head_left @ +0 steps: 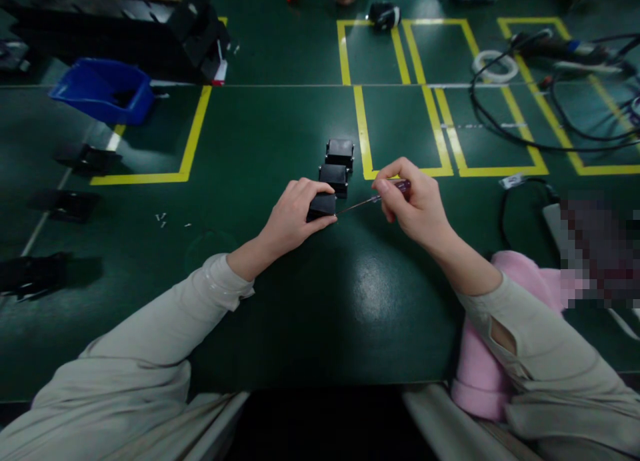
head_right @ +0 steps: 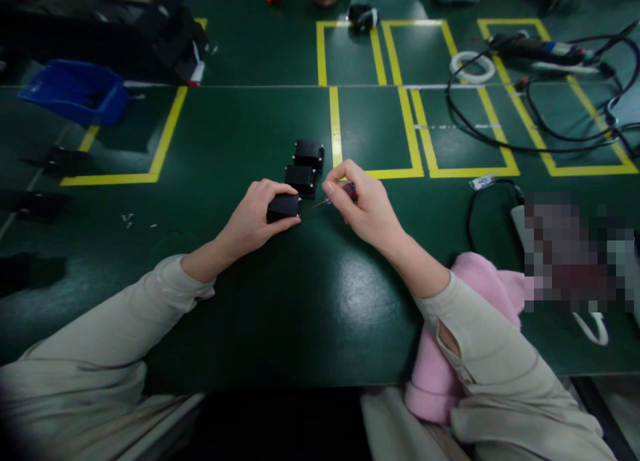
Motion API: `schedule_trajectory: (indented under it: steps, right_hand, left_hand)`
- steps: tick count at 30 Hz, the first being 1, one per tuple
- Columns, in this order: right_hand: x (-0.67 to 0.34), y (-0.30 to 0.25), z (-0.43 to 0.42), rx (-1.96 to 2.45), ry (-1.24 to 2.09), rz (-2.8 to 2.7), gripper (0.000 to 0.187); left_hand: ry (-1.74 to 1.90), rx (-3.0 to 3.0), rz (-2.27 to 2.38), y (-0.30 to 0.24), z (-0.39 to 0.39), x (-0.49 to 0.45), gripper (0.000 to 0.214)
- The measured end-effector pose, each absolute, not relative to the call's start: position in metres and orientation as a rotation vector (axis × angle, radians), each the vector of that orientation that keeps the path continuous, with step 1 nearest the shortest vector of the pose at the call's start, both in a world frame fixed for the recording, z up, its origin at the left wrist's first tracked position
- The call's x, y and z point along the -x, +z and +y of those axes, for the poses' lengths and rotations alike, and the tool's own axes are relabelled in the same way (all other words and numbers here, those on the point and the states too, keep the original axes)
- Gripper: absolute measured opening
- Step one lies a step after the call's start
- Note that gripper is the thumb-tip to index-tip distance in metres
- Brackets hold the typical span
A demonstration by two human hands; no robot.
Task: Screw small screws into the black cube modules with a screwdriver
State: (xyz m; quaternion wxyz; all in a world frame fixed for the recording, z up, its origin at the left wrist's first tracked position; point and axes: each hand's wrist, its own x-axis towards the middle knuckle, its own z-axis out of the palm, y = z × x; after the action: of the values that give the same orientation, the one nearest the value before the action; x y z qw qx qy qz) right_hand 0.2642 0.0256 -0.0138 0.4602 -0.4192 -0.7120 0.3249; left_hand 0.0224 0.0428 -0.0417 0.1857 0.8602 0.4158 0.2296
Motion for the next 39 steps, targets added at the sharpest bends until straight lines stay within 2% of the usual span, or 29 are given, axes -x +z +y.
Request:
schedule_trajectory:
  steps: [2, 6, 9, 13, 17, 21, 26, 35, 39]
  right_hand:
    - [-0.2644, -0.0139, 0.0258, 1.034, 0.798, -1.745, 0.016]
    - [-0.2654, -0.0147, 0.0247, 1.007, 0.823, -1.741, 0.001]
    - [-0.2655, -0.0142, 0.024, 1.004, 0.824, -1.747, 0.001]
    - [-0.2643, -0.0132, 0.0241, 1.035, 0.823, -1.744, 0.014]
    - [-0.2642, -0.0144, 0.0247, 1.029, 0.835, -1.728, 0.006]
    - [-0.2649, -0.0145, 0.0245, 1.024, 0.813, -1.75, 0.008]
    - [-0.2642, -0.0133, 0.0245, 1.051, 0.804, -1.758, 0.02]
    - [-0.2635, -0.0143, 0.0246, 1.009, 0.819, -1.757, 0.006]
    - [-0.2637, -0.0139, 0.0235, 1.014, 0.808, -1.748, 0.005]
  left_hand:
    - [0.645, -2.423, 1.176, -0.0418, 0.0426, -0.0221, 0.038]
    - [0.644, -2.423, 1.177, -0.0416, 0.0422, -0.0219, 0.039]
    - [0.648, -2.424, 1.169, -0.0415, 0.0425, -0.0222, 0.038]
    - [0.642, -2.431, 1.15, -0.041, 0.0437, -0.0221, 0.039]
    - [0.618, -2.427, 1.139, -0.0388, 0.0449, -0.0214, 0.038]
    - [0.595, -2.42, 1.127, -0.0368, 0.0458, -0.0208, 0.038]
    - [0.588, -2.428, 1.097, -0.0372, 0.0475, -0.0198, 0.038]
    - [0.589, -2.437, 1.078, -0.0375, 0.0493, -0.0187, 0.039]
    - [0.592, -2.433, 1.081, -0.0374, 0.0494, -0.0181, 0.039]
